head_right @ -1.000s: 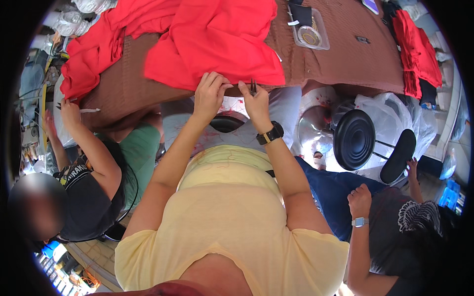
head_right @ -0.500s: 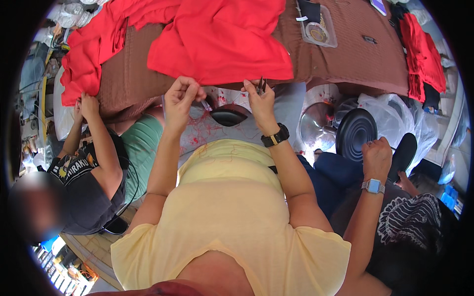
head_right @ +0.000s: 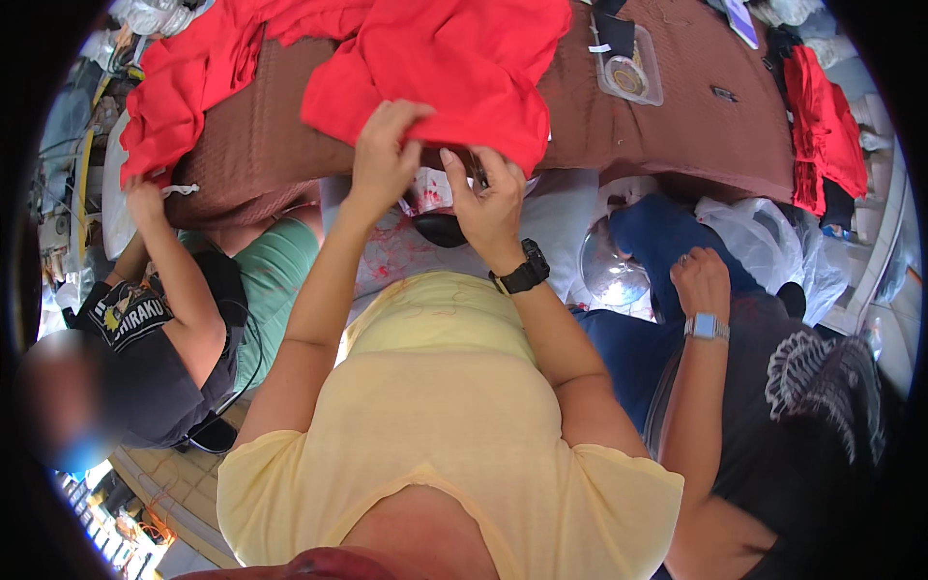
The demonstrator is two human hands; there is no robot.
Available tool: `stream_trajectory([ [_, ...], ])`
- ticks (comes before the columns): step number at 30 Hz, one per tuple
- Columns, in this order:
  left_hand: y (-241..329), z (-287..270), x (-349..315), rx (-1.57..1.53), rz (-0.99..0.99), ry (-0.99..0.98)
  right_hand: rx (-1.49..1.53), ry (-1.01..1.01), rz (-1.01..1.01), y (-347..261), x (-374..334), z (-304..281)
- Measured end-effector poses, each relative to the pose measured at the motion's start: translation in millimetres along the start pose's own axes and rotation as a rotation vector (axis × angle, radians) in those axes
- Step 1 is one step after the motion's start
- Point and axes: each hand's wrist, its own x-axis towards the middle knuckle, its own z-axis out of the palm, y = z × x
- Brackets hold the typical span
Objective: The person trims threads from red garments using shears, inspects them for quality, and then records data in a notebook with a pen.
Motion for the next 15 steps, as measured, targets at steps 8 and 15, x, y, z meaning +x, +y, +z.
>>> stream_trajectory([
  [8, -25, -40, 40, -0.348, -0.145, 0.39, -0.276, 0.158, -0.263, 31, 35, -18],
  [15, -51, -61, 35, -0.548, -0.203, 0.342, -0.047, 0.354, -0.276, 28, 59, 7],
])
